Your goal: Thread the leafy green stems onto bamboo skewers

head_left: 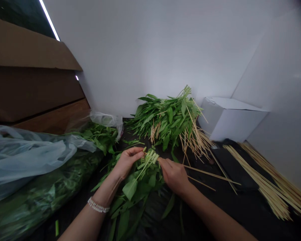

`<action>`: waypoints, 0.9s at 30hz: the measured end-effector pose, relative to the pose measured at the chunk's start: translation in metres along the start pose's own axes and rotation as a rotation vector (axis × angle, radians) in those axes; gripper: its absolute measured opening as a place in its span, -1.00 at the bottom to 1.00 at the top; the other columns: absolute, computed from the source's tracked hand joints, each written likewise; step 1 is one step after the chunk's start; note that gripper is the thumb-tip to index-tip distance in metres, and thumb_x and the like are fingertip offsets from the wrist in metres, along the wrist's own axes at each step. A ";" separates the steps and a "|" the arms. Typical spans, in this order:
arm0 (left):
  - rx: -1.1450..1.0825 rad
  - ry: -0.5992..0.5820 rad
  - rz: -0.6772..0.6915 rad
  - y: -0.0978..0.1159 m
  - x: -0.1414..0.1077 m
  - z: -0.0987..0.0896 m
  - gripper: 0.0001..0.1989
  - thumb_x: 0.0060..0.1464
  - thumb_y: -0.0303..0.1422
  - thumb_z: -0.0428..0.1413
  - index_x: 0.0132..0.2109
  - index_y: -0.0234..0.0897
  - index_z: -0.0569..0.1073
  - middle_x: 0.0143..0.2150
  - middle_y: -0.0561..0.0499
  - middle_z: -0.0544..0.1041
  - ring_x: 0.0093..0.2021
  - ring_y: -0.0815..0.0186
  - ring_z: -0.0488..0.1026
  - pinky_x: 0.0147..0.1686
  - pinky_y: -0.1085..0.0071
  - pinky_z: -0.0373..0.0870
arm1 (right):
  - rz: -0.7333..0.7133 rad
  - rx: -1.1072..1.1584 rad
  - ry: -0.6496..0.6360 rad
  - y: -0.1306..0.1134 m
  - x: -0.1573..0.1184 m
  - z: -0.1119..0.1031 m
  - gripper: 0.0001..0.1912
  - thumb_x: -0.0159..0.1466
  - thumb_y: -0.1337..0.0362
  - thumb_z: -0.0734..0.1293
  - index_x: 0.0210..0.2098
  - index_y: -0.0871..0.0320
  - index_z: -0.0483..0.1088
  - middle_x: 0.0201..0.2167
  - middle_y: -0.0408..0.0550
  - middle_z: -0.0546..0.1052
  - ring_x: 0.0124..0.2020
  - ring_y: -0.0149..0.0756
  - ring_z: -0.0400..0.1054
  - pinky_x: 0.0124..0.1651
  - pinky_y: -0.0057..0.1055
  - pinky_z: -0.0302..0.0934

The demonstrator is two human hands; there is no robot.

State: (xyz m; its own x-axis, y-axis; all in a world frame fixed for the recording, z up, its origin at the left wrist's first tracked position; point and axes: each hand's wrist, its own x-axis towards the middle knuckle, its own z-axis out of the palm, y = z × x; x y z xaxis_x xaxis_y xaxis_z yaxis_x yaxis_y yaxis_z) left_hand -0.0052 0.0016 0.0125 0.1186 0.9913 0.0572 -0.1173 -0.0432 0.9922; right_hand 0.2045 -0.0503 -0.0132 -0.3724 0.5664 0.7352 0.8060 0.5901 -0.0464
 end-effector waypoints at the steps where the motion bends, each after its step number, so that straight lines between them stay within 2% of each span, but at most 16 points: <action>1: 0.002 0.003 -0.002 0.001 0.000 0.000 -0.64 -0.26 -0.18 0.38 -0.31 -0.31 0.60 -0.37 -0.07 0.63 -0.40 0.30 0.51 -0.23 0.36 0.44 | 0.000 0.003 0.000 0.000 0.000 0.000 -0.71 0.33 0.45 0.13 -0.07 0.25 0.42 -0.49 -0.09 0.46 -0.50 -0.38 0.33 -0.40 -0.47 0.12; 10: 0.018 -0.025 -0.073 0.004 -0.002 0.000 -0.66 -0.32 -0.18 0.40 -0.39 -0.31 0.60 -0.44 -0.03 0.61 -0.45 0.32 0.49 -0.28 0.38 0.42 | 0.001 -0.016 0.009 -0.001 -0.002 0.003 -0.69 0.33 0.46 0.11 -0.07 0.25 0.42 -0.49 -0.07 0.46 -0.49 -0.37 0.33 -0.40 -0.45 0.13; 14: 0.030 -0.010 -0.052 0.003 -0.003 0.003 -0.67 -0.27 -0.19 0.39 -0.35 -0.30 0.60 -0.36 -0.03 0.63 -0.38 0.32 0.51 -0.23 0.41 0.42 | 0.010 -0.014 -0.002 -0.002 0.000 0.003 -0.70 0.35 0.44 0.10 -0.09 0.23 0.43 -0.49 -0.07 0.47 -0.49 -0.37 0.34 -0.39 -0.45 0.13; 16: 0.037 -0.054 -0.030 0.003 -0.005 0.005 -0.63 -0.22 -0.19 0.37 -0.24 -0.28 0.61 -0.27 -0.05 0.64 -0.31 0.29 0.53 -0.18 0.39 0.42 | 0.001 -0.012 0.002 -0.003 0.001 0.003 -0.70 0.36 0.43 0.10 -0.09 0.24 0.43 -0.49 -0.08 0.47 -0.50 -0.37 0.33 -0.40 -0.44 0.12; 18: 0.073 -0.158 -0.010 0.005 -0.007 0.007 -0.59 -0.19 -0.19 0.36 -0.15 -0.28 0.60 -0.23 -0.07 0.64 -0.26 0.25 0.54 -0.16 0.36 0.43 | -0.011 -0.018 0.010 -0.003 0.003 0.002 -0.71 0.37 0.41 0.11 -0.07 0.24 0.43 -0.50 -0.09 0.46 -0.51 -0.37 0.33 -0.40 -0.43 0.12; 20: 0.137 -0.213 0.023 0.008 -0.007 0.007 -0.61 -0.17 -0.20 0.35 -0.17 -0.30 0.61 -0.25 -0.09 0.64 -0.28 0.22 0.54 -0.18 0.34 0.44 | -0.021 -0.030 0.007 0.000 0.005 0.001 -0.72 0.39 0.37 0.12 -0.07 0.24 0.43 -0.50 -0.09 0.46 -0.51 -0.37 0.33 -0.40 -0.43 0.11; 22: 0.189 -0.124 0.081 0.012 -0.007 0.004 -0.65 -0.17 -0.18 0.34 -0.24 -0.31 0.62 -0.28 -0.08 0.64 -0.32 0.22 0.53 -0.22 0.36 0.44 | -0.017 -0.061 0.002 0.005 0.006 -0.001 -0.72 0.40 0.34 0.14 -0.06 0.25 0.43 -0.49 -0.08 0.47 -0.48 -0.36 0.35 -0.39 -0.42 0.12; 25: 0.161 0.101 0.160 0.018 -0.005 -0.002 -0.59 -0.17 -0.12 0.33 -0.21 -0.32 0.59 -0.29 -0.06 0.63 -0.35 0.25 0.52 -0.27 0.40 0.43 | 0.042 -0.108 0.001 0.018 0.007 -0.006 -0.71 0.40 0.33 0.14 -0.04 0.26 0.44 -0.43 -0.03 0.51 -0.41 -0.32 0.39 -0.33 -0.42 0.15; 27: 0.131 0.134 0.154 0.019 -0.005 -0.005 -0.53 -0.10 -0.06 0.28 -0.14 -0.33 0.56 -0.30 -0.05 0.63 -0.38 0.28 0.50 -0.30 0.42 0.42 | 0.107 -0.090 0.032 0.027 0.007 -0.009 -0.72 0.41 0.31 0.14 -0.09 0.23 0.46 -0.41 -0.02 0.53 -0.37 -0.32 0.41 -0.29 -0.44 0.18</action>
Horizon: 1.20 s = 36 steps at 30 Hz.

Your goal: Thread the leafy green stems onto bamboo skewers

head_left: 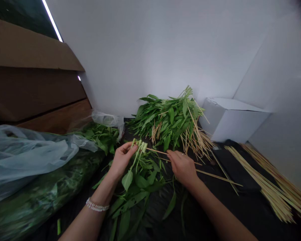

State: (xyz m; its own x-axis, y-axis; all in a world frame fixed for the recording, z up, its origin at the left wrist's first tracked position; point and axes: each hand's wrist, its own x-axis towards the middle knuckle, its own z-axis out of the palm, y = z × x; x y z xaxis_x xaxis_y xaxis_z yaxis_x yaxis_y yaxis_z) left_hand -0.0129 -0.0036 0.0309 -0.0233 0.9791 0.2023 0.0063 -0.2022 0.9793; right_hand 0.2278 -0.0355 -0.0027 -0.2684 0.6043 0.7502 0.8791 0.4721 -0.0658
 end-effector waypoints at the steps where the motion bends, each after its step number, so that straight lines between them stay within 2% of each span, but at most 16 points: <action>1: 0.005 -0.031 -0.018 0.000 0.000 0.000 -0.51 -0.05 -0.03 0.23 -0.11 -0.34 0.55 -0.31 -0.05 0.62 -0.40 0.29 0.49 -0.32 0.42 0.41 | 0.035 0.019 0.020 0.004 0.000 -0.001 -0.72 0.41 0.30 0.14 -0.11 0.22 0.47 -0.39 -0.01 0.54 -0.35 -0.33 0.42 -0.26 -0.45 0.19; 4: 0.103 -0.152 -0.022 -0.002 -0.002 0.002 -0.47 0.06 0.05 0.09 -0.12 -0.36 0.55 -0.32 -0.05 0.61 -0.38 0.27 0.48 -0.32 0.41 0.40 | 0.109 0.066 0.072 0.011 0.000 -0.004 -0.73 0.40 0.29 0.16 -0.12 0.19 0.47 -0.34 -0.01 0.57 -0.31 -0.33 0.45 -0.21 -0.47 0.21; 9: 0.209 -0.104 0.097 -0.002 -0.002 0.003 -0.44 0.14 0.08 -0.03 -0.16 -0.35 0.56 -0.19 -0.07 0.60 -0.15 0.15 0.47 -0.07 0.34 0.35 | 0.162 0.078 0.139 0.016 0.000 -0.005 -0.74 0.40 0.29 0.17 -0.12 0.19 0.48 -0.30 -0.02 0.58 -0.31 -0.31 0.47 -0.21 -0.45 0.23; 13: 0.245 -0.114 0.102 -0.004 -0.001 -0.001 -0.42 0.18 0.06 -0.09 -0.19 -0.38 0.56 -0.24 -0.07 0.59 -0.22 0.17 0.46 -0.18 0.36 0.36 | 0.198 0.077 0.186 0.021 0.001 -0.007 -0.74 0.39 0.27 0.18 -0.13 0.18 0.49 -0.29 -0.01 0.59 -0.32 -0.30 0.47 -0.22 -0.44 0.25; 17: 0.456 -0.078 0.160 -0.012 0.000 -0.003 -0.49 0.17 0.00 -0.03 -0.33 -0.37 0.54 -0.37 -0.04 0.56 -0.32 0.21 0.44 -0.28 0.38 0.33 | 0.323 0.147 0.297 0.030 0.006 -0.015 -0.71 0.38 0.24 0.17 -0.16 0.21 0.50 -0.34 0.00 0.59 -0.35 -0.29 0.48 -0.23 -0.41 0.28; 20: 0.605 -0.126 0.228 -0.016 0.001 0.000 -0.67 0.12 -0.14 0.09 -0.28 -0.32 0.56 -0.29 -0.05 0.59 -0.26 0.19 0.48 -0.20 0.35 0.34 | 0.409 0.189 0.380 0.036 0.009 -0.020 -0.71 0.36 0.21 0.19 -0.17 0.20 0.50 -0.40 -0.02 0.59 -0.40 -0.28 0.47 -0.25 -0.40 0.30; 24: 0.738 -0.144 0.394 -0.016 -0.001 0.004 -0.78 0.09 -0.27 0.12 -0.18 -0.26 0.58 -0.20 -0.07 0.59 -0.17 0.18 0.48 -0.11 0.31 0.33 | 0.418 0.253 0.353 0.033 0.011 -0.022 -0.71 0.34 0.18 0.20 -0.18 0.18 0.50 -0.35 -0.01 0.60 -0.38 -0.26 0.48 -0.24 -0.37 0.33; 26: 0.751 -0.090 0.456 -0.016 -0.002 0.003 -0.76 0.11 -0.24 0.11 -0.14 -0.24 0.57 -0.17 -0.07 0.58 -0.12 0.17 0.46 -0.08 0.28 0.31 | 0.421 0.311 0.334 0.027 0.011 -0.020 -0.71 0.34 0.18 0.20 -0.18 0.18 0.50 -0.34 -0.01 0.60 -0.40 -0.28 0.48 -0.26 -0.37 0.33; 29: 0.727 -0.023 0.491 -0.014 -0.003 0.000 -0.70 0.20 -0.19 0.01 -0.18 -0.24 0.57 -0.19 -0.08 0.57 -0.16 0.17 0.44 -0.11 0.26 0.31 | 0.447 0.393 0.327 0.019 0.012 -0.019 -0.72 0.34 0.19 0.21 -0.15 0.18 0.49 -0.40 -0.06 0.57 -0.44 -0.32 0.45 -0.29 -0.39 0.32; 31: 0.685 -0.050 0.488 -0.012 -0.004 -0.001 -0.59 0.26 -0.19 -0.13 -0.28 -0.27 0.56 -0.26 -0.10 0.56 -0.23 0.19 0.42 -0.15 0.26 0.32 | 0.480 0.432 0.315 0.016 0.011 -0.018 -0.72 0.35 0.20 0.20 -0.12 0.18 0.48 -0.49 -0.12 0.53 -0.48 -0.34 0.43 -0.31 -0.41 0.31; 33: 0.639 -0.110 0.473 -0.010 -0.006 0.001 -0.53 0.26 -0.18 -0.18 -0.36 -0.27 0.54 -0.31 -0.11 0.54 -0.26 0.18 0.42 -0.14 0.24 0.33 | 0.488 0.460 0.286 0.012 0.009 -0.017 -0.72 0.36 0.21 0.18 -0.09 0.17 0.46 -0.55 -0.17 0.49 -0.53 -0.36 0.40 -0.35 -0.43 0.31; 36: 0.522 -0.236 0.385 -0.005 -0.015 0.011 -0.67 0.12 -0.13 0.03 -0.34 -0.25 0.56 -0.33 -0.10 0.56 -0.23 0.13 0.45 -0.09 0.20 0.36 | 0.359 0.488 0.221 0.005 0.005 -0.010 -0.74 0.37 0.25 0.17 -0.07 0.15 0.44 -0.45 -0.12 0.54 -0.49 -0.37 0.43 -0.33 -0.44 0.33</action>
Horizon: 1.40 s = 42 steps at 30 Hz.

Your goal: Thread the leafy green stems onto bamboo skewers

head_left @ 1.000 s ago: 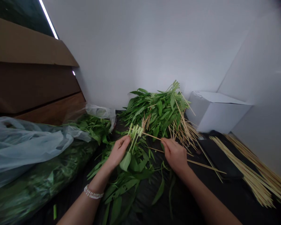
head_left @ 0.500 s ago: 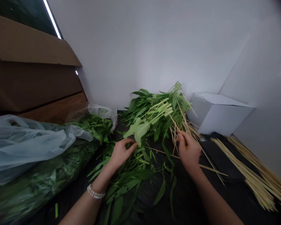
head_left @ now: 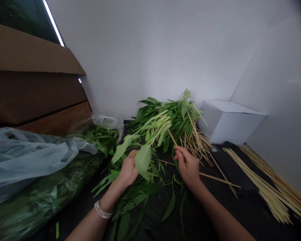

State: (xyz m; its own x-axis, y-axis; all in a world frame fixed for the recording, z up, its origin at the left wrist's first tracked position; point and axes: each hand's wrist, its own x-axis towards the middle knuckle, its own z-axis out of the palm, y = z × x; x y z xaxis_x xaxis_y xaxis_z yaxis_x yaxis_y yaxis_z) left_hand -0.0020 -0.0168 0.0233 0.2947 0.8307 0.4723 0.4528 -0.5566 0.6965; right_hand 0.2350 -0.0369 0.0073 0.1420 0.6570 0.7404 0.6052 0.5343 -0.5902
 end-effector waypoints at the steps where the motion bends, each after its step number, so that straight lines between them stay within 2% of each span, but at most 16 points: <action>1: -0.079 -0.038 -0.039 0.005 -0.002 0.003 -0.71 0.04 -0.13 0.11 -0.27 -0.24 0.57 -0.30 -0.10 0.57 -0.22 0.11 0.46 -0.11 0.21 0.38 | -0.069 0.003 -0.053 -0.001 -0.003 0.003 -0.74 0.38 0.26 0.17 -0.07 0.14 0.44 -0.38 -0.08 0.56 -0.43 -0.35 0.45 -0.29 -0.43 0.34; 2: -0.156 -0.066 -0.080 0.009 -0.003 0.006 -0.70 -0.01 -0.14 0.17 -0.18 -0.22 0.57 -0.26 -0.09 0.58 -0.22 0.11 0.47 -0.14 0.22 0.40 | -0.142 -0.001 -0.115 -0.002 -0.007 0.007 -0.75 0.38 0.28 0.17 -0.06 0.14 0.43 -0.30 -0.04 0.57 -0.36 -0.34 0.47 -0.24 -0.42 0.34; 4: -0.295 -0.107 -0.169 0.015 -0.006 0.012 -0.60 -0.03 -0.15 0.19 -0.03 -0.19 0.53 -0.17 -0.09 0.59 -0.23 0.13 0.49 -0.19 0.24 0.43 | -0.262 -0.035 -0.248 -0.004 -0.013 0.014 -0.75 0.39 0.30 0.15 -0.07 0.13 0.44 -0.28 -0.01 0.57 -0.30 -0.31 0.48 -0.19 -0.41 0.34; 7: -0.456 -0.117 -0.268 0.013 -0.007 0.015 -0.62 0.05 -0.10 0.14 -0.08 -0.23 0.55 -0.24 -0.08 0.60 -0.29 0.20 0.49 -0.20 0.26 0.44 | -0.338 -0.083 -0.370 -0.007 -0.019 0.020 -0.74 0.40 0.30 0.14 -0.08 0.15 0.43 -0.36 -0.02 0.55 -0.34 -0.30 0.46 -0.24 -0.42 0.34; 9: -0.564 -0.043 -0.322 0.008 -0.004 0.013 -0.62 0.04 -0.07 0.15 -0.17 -0.29 0.57 -0.31 -0.07 0.59 -0.32 0.24 0.47 -0.21 0.29 0.43 | -0.343 -0.084 -0.387 -0.008 -0.020 0.021 -0.73 0.41 0.30 0.13 -0.04 0.17 0.41 -0.33 0.01 0.55 -0.31 -0.29 0.46 -0.22 -0.41 0.35; 12: -0.671 0.137 -0.361 0.001 0.001 0.005 -0.59 0.02 -0.05 0.16 -0.18 -0.33 0.56 -0.34 -0.07 0.56 -0.33 0.28 0.45 -0.26 0.34 0.43 | -0.312 -0.097 -0.408 -0.007 -0.017 0.016 -0.69 0.40 0.35 0.10 0.06 0.19 0.35 -0.23 0.05 0.55 -0.21 -0.27 0.46 -0.13 -0.36 0.36; 16: -0.742 0.292 -0.338 -0.005 0.007 -0.009 -0.63 0.02 -0.07 0.17 -0.19 -0.28 0.56 -0.33 -0.03 0.54 -0.33 0.32 0.45 -0.29 0.40 0.44 | -0.287 -0.151 -0.437 -0.002 -0.011 0.010 -0.67 0.37 0.41 0.08 0.03 0.17 0.35 -0.21 0.05 0.54 -0.18 -0.25 0.44 -0.10 -0.31 0.35; 18: -0.702 0.307 -0.309 -0.005 0.008 -0.011 -0.63 0.03 -0.09 0.17 -0.13 -0.27 0.55 -0.33 -0.01 0.54 -0.32 0.33 0.46 -0.28 0.41 0.44 | -0.263 -0.142 -0.400 0.000 -0.009 0.009 -0.70 0.37 0.41 0.07 -0.05 0.16 0.38 -0.27 0.01 0.53 -0.24 -0.27 0.45 -0.15 -0.34 0.35; 20: -0.583 0.254 -0.282 -0.004 0.007 -0.008 -0.65 0.02 -0.13 0.20 -0.12 -0.27 0.55 -0.32 -0.01 0.55 -0.29 0.31 0.47 -0.24 0.40 0.43 | -0.222 -0.112 -0.309 0.002 -0.006 0.006 -0.72 0.37 0.38 0.07 -0.12 0.17 0.39 -0.34 -0.01 0.52 -0.33 -0.30 0.44 -0.24 -0.38 0.34; 23: -0.438 0.067 -0.265 -0.002 0.005 0.003 -0.68 -0.01 -0.18 0.22 -0.17 -0.31 0.57 -0.33 -0.05 0.58 -0.30 0.28 0.49 -0.25 0.39 0.43 | -0.098 -0.067 -0.154 0.009 0.006 -0.001 -0.74 0.38 0.31 0.08 -0.15 0.17 0.39 -0.41 -0.07 0.51 -0.47 -0.37 0.41 -0.33 -0.43 0.32; 26: -0.416 -0.086 -0.270 0.000 0.004 0.012 -0.64 0.01 -0.17 0.20 -0.12 -0.34 0.57 -0.38 -0.05 0.59 -0.38 0.29 0.49 -0.31 0.39 0.42 | 0.074 -0.034 -0.025 0.026 0.028 -0.012 -0.72 0.37 0.23 0.11 -0.11 0.18 0.39 -0.47 -0.12 0.51 -0.55 -0.40 0.39 -0.41 -0.45 0.29; 30: -0.391 -0.112 -0.278 -0.003 0.004 0.014 -0.66 0.03 -0.18 0.18 -0.15 -0.34 0.58 -0.37 -0.07 0.61 -0.37 0.28 0.51 -0.29 0.39 0.43 | 0.251 -0.027 0.189 0.061 0.057 -0.027 -0.62 0.34 0.11 0.14 -0.08 0.23 0.41 -0.44 -0.08 0.54 -0.62 -0.39 0.38 -0.48 -0.45 0.26; 33: -0.396 -0.106 -0.296 -0.005 0.004 0.013 -0.66 0.03 -0.17 0.17 -0.15 -0.34 0.58 -0.37 -0.07 0.62 -0.37 0.28 0.52 -0.30 0.39 0.44 | 0.320 -0.066 0.233 0.082 0.063 -0.032 -0.54 0.31 0.07 0.15 -0.05 0.32 0.42 -0.46 -0.02 0.55 -0.66 -0.36 0.34 -0.48 -0.40 0.25; 36: -0.382 -0.095 -0.291 -0.007 0.005 0.012 -0.67 0.03 -0.18 0.18 -0.16 -0.33 0.59 -0.37 -0.07 0.62 -0.37 0.28 0.52 -0.30 0.39 0.44 | 0.284 -0.187 0.232 0.090 0.056 -0.033 -0.57 0.32 0.13 0.14 -0.03 0.30 0.42 -0.44 0.00 0.56 -0.63 -0.33 0.35 -0.43 -0.37 0.27; 40: -0.360 -0.081 -0.281 -0.007 0.005 0.013 -0.70 0.02 -0.20 0.18 -0.18 -0.32 0.59 -0.37 -0.07 0.63 -0.34 0.26 0.53 -0.27 0.38 0.44 | 0.061 -0.554 0.221 0.080 0.047 -0.039 -0.61 0.33 0.20 0.15 0.03 0.23 0.42 -0.19 0.12 0.55 -0.31 -0.23 0.43 -0.27 -0.38 0.25; 42: -0.357 -0.085 -0.285 -0.006 0.005 0.013 -0.70 0.01 -0.19 0.19 -0.19 -0.32 0.60 -0.37 -0.07 0.63 -0.34 0.25 0.54 -0.26 0.37 0.45 | 0.020 -0.709 0.252 0.071 0.047 -0.046 -0.61 0.34 0.21 0.16 0.07 0.19 0.40 -0.15 0.12 0.52 -0.26 -0.23 0.42 -0.28 -0.42 0.23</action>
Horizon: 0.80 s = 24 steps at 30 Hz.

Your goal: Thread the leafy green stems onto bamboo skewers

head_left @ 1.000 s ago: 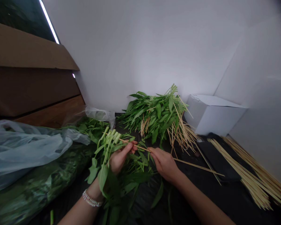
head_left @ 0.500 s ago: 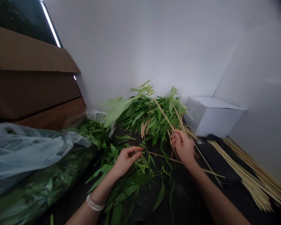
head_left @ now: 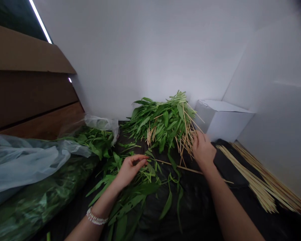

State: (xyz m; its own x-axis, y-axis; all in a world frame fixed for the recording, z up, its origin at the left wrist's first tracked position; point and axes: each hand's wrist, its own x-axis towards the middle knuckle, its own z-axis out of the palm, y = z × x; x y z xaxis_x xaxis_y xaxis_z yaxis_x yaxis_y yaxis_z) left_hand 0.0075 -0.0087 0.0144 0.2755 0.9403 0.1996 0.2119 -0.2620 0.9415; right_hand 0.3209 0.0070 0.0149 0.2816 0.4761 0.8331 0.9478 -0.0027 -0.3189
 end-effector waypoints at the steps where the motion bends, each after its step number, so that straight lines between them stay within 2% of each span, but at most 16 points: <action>1: 0.002 -0.001 -0.001 0.000 0.000 0.000 -0.70 0.01 -0.19 0.19 -0.19 -0.31 0.60 -0.36 -0.07 0.63 -0.34 0.25 0.54 -0.27 0.37 0.45 | -0.010 -0.036 0.028 -0.001 0.002 -0.005 -0.62 0.35 0.21 0.16 0.07 0.18 0.41 -0.15 0.12 0.52 -0.26 -0.23 0.42 -0.28 -0.43 0.22; 4: 0.006 0.019 0.009 0.000 0.001 -0.001 -0.68 0.00 -0.16 0.19 -0.20 -0.32 0.60 -0.37 -0.06 0.62 -0.36 0.25 0.53 -0.29 0.38 0.45 | -0.076 0.026 0.063 -0.009 0.005 -0.017 -0.67 0.36 0.23 0.15 -0.01 0.18 0.45 -0.20 0.10 0.53 -0.21 -0.23 0.42 -0.21 -0.41 0.22; 6: 0.007 0.042 0.015 0.000 0.001 -0.001 -0.65 0.00 -0.13 0.19 -0.22 -0.33 0.60 -0.39 -0.06 0.62 -0.37 0.26 0.51 -0.30 0.38 0.45 | -0.150 0.149 -0.001 -0.020 0.003 -0.019 -0.71 0.37 0.24 0.15 -0.10 0.17 0.46 -0.25 0.05 0.54 -0.22 -0.26 0.42 -0.16 -0.41 0.22; 9: -0.016 0.068 -0.014 0.002 0.001 -0.003 -0.57 0.05 -0.03 0.13 -0.23 -0.34 0.59 -0.38 -0.06 0.61 -0.38 0.25 0.50 -0.30 0.36 0.44 | -0.317 0.276 -0.283 -0.041 -0.010 -0.017 -0.77 0.36 0.26 0.18 -0.22 0.14 0.46 -0.28 -0.04 0.55 -0.27 -0.33 0.41 -0.18 -0.45 0.21; 12: -0.052 0.123 -0.030 0.005 0.001 -0.006 -0.47 0.09 0.06 0.04 -0.23 -0.35 0.59 -0.37 -0.07 0.60 -0.35 0.24 0.50 -0.30 0.36 0.43 | -0.454 0.181 -0.593 -0.062 -0.027 -0.012 -0.82 0.34 0.29 0.22 -0.30 0.11 0.46 -0.34 -0.07 0.53 -0.27 -0.30 0.39 -0.24 -0.43 0.17; 16: -0.029 0.232 0.032 0.006 0.002 -0.014 -0.49 0.14 0.01 0.02 -0.11 -0.36 0.57 -0.42 -0.03 0.57 -0.45 0.33 0.40 -0.40 0.45 0.35 | -0.585 0.002 -0.822 -0.075 -0.044 -0.005 -0.85 0.28 0.38 0.26 -0.37 0.17 0.46 -0.34 0.01 0.52 -0.20 -0.20 0.35 -0.23 -0.37 0.12; 20: -0.006 0.291 0.048 0.006 0.003 -0.020 -0.53 0.17 -0.05 0.01 -0.10 -0.36 0.55 -0.44 0.01 0.55 -0.54 0.41 0.28 -0.50 0.49 0.25 | -0.594 -0.111 -0.901 -0.076 -0.052 0.000 -0.83 0.19 0.51 0.25 -0.34 0.21 0.46 -0.30 0.10 0.51 -0.19 -0.17 0.33 -0.23 -0.33 0.07; 24: 0.086 0.248 0.090 0.007 0.001 -0.018 -0.60 0.16 -0.10 0.05 -0.11 -0.35 0.55 -0.44 0.00 0.55 -0.51 0.37 0.36 -0.47 0.46 0.29 | -0.563 -0.108 -0.830 -0.076 -0.051 -0.001 -0.87 0.22 0.44 0.24 -0.35 0.22 0.43 -0.34 0.08 0.51 -0.22 -0.15 0.32 -0.22 -0.30 0.01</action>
State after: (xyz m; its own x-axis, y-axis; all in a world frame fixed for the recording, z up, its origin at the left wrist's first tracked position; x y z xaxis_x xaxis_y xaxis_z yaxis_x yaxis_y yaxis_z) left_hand -0.0072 -0.0058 0.0263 0.0612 0.9339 0.3522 0.2790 -0.3548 0.8923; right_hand 0.2344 -0.0180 -0.0029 -0.3652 0.8944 0.2582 0.9309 0.3509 0.1011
